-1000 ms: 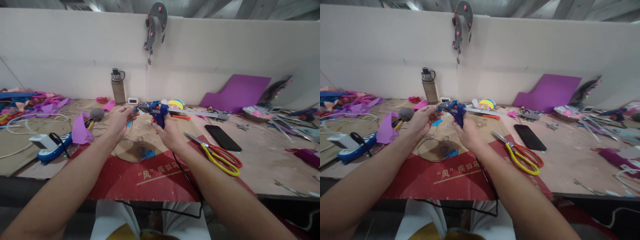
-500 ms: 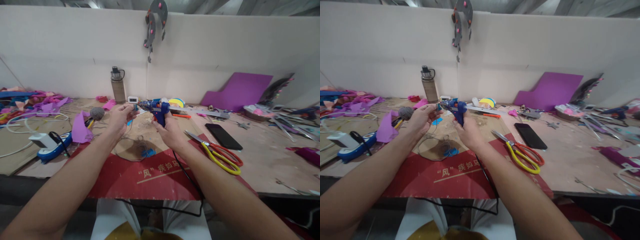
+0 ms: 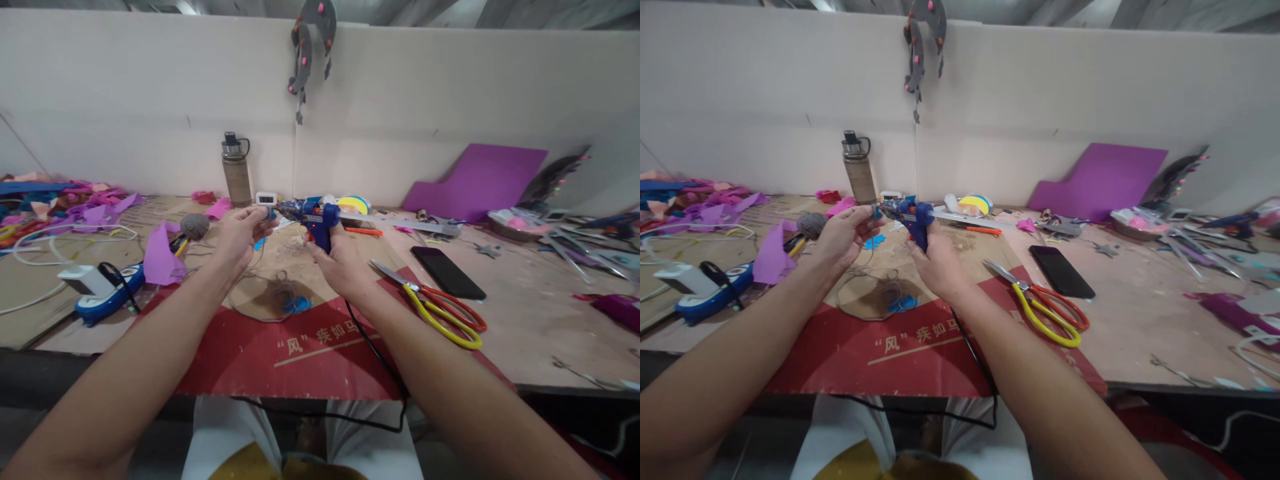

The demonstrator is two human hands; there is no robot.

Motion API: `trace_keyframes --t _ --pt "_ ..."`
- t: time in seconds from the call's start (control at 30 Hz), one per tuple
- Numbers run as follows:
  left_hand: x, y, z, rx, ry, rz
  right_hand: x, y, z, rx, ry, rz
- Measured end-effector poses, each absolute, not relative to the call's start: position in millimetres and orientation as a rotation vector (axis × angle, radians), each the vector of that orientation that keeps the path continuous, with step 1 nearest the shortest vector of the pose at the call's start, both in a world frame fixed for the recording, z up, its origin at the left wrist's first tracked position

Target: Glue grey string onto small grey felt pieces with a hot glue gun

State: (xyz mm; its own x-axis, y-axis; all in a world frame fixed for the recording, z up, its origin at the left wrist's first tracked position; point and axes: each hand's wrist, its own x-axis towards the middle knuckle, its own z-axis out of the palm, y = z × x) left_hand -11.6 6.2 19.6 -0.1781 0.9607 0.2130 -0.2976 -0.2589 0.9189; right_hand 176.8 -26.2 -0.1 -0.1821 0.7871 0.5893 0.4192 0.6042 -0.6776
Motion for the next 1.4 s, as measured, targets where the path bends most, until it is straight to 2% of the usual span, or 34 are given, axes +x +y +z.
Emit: trace_keyframes --t 1.4 --pt "-10.1 7.2 16.6 1.062 0.93 1.612 175.4 -27.0 0.9 -0.972 -1.804 0.481"
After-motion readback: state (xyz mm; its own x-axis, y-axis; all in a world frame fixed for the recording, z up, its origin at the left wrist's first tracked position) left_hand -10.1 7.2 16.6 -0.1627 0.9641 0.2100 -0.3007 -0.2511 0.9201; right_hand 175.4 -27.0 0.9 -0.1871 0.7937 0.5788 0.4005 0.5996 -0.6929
